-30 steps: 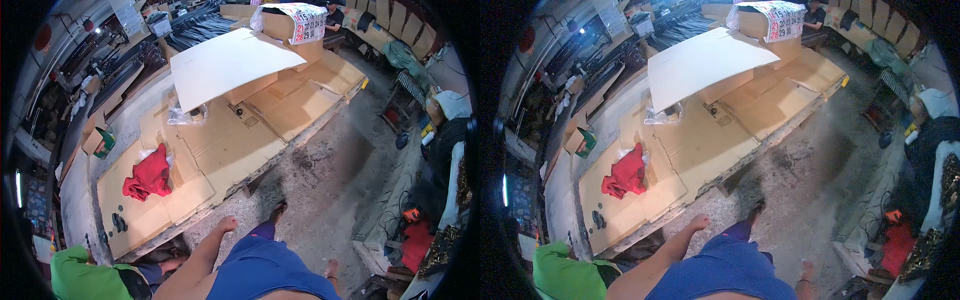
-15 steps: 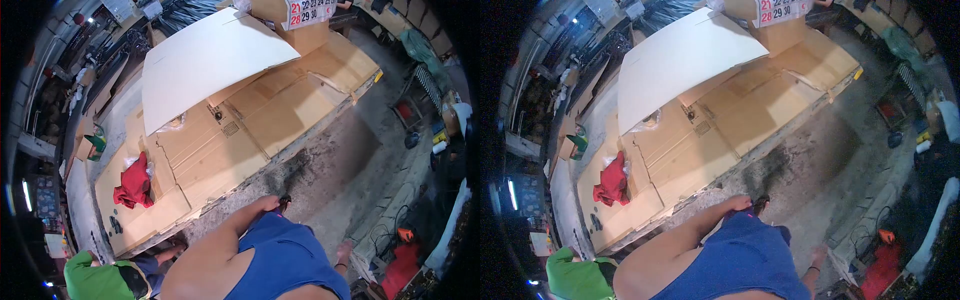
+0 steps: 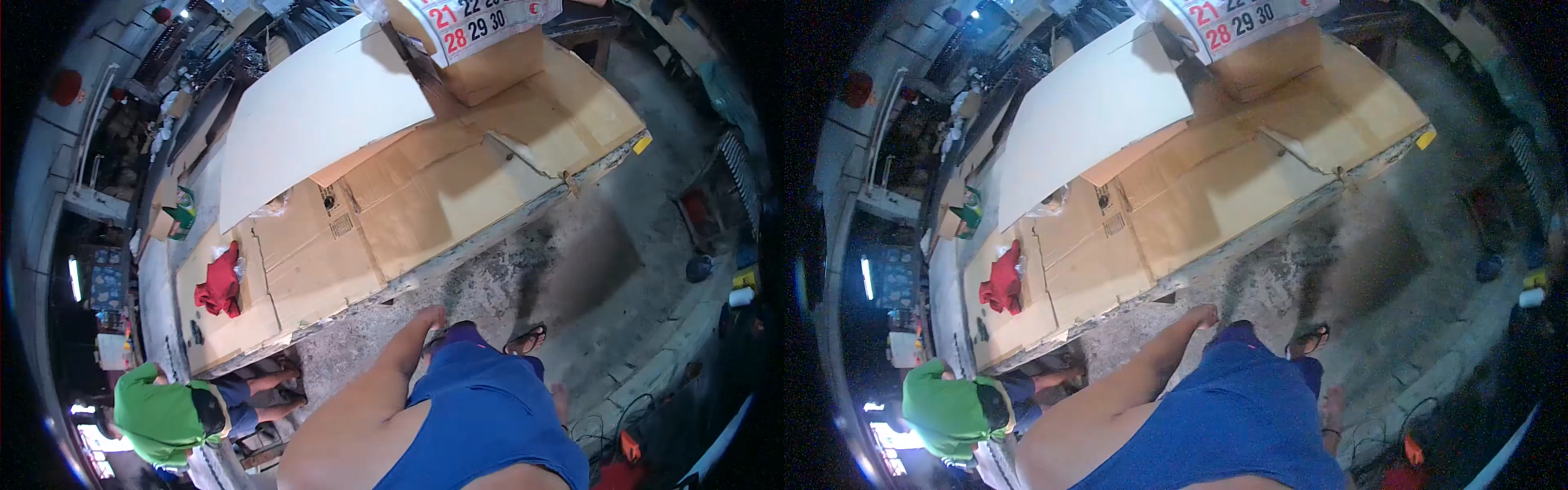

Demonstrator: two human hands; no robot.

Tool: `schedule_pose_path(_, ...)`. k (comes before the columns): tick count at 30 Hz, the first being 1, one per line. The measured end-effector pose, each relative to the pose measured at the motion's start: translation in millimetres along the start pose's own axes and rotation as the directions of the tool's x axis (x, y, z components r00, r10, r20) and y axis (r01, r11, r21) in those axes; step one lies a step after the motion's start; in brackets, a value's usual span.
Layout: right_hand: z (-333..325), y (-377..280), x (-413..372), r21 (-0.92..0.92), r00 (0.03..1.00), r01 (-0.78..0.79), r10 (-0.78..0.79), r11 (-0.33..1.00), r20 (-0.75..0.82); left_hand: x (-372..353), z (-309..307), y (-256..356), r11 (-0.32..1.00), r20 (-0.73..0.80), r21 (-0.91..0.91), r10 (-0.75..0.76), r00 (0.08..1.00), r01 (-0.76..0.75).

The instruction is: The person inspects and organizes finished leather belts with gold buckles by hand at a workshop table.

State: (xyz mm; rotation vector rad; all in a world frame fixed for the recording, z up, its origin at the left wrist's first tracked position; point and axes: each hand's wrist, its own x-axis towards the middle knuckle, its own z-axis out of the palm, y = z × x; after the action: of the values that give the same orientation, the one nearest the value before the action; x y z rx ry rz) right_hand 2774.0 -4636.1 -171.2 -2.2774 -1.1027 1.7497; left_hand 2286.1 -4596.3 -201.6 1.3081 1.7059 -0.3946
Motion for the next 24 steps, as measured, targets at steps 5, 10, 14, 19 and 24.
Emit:
schedule_pose_path(5,-132.8,-21.0,40.3,0.276,0.98,-0.023,0.076,0.961,-0.183,25.3,-19.0,102.9,0.974,-0.175,-0.196,0.081,0.981,-0.115)
schedule_pose_path(10,-239.8,-7.8,145.4,-0.11,0.883,0.419,-0.432,0.901,-0.185,26.2,-41.3,239.6,0.856,-0.284,-0.328,0.314,0.906,-0.4)
schedule_pose_path(14,-242.4,-256.3,-0.9,0.603,0.713,0.543,-0.7,0.585,0.037,12.0,-63.8,276.6,0.883,-0.128,-0.289,0.346,0.929,-0.369)
schedule_pose_path(19,-239.6,-439.0,-118.6,0.778,-0.558,0.586,-0.81,-0.227,0.183,103.4,-33.7,215.5,0.94,-0.227,-0.266,0.156,0.961,-0.216)
schedule_pose_path(24,-224.4,-512.9,-117.8,0.759,-0.653,0.592,-0.714,-0.271,0.254,96.0,-68.2,182.2,0.877,-0.33,-0.479,-0.202,0.922,0.021)
